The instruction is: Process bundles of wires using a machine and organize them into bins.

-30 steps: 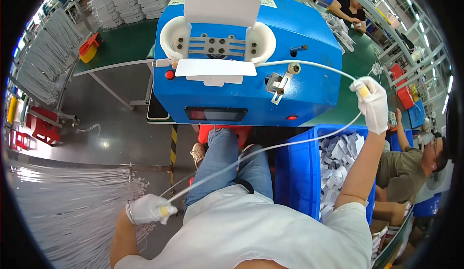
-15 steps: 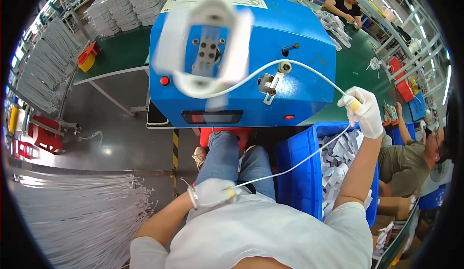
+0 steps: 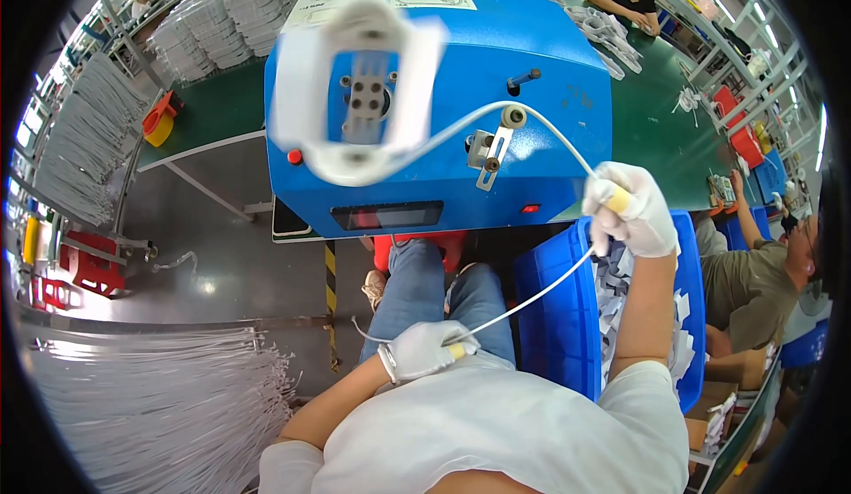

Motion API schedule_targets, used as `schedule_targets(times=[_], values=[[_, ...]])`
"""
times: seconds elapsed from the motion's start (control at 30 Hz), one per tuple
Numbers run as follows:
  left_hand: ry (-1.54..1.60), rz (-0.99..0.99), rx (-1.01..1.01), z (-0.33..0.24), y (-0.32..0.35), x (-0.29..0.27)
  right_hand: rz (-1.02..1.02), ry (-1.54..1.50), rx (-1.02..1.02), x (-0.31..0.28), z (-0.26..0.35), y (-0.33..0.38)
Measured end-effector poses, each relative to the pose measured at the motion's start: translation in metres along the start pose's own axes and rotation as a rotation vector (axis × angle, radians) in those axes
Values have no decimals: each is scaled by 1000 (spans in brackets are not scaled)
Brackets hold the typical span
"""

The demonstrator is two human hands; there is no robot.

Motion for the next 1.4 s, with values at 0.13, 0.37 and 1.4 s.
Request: schedule_targets(times=[0.13,0.37,1.4], values=[[0,-119,116,-3,1,-2,-13,-114,-25,18,-3,-7],[-154,-53,40,15,-7,-6,-20,-222,-78,27,-9,2],[-1111,-321,533,-286,6,-262,-37,1171,-1046,85,131,-195]])
Point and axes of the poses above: each hand's wrist, its own y-axis away from the middle knuckle, its own x-axis out of the palm, z = x × y, the point moved 2 cm from there along -y, towards the middle knuckle, and after that the axes turned 2 degrees about -y, right-handed, at the moved point
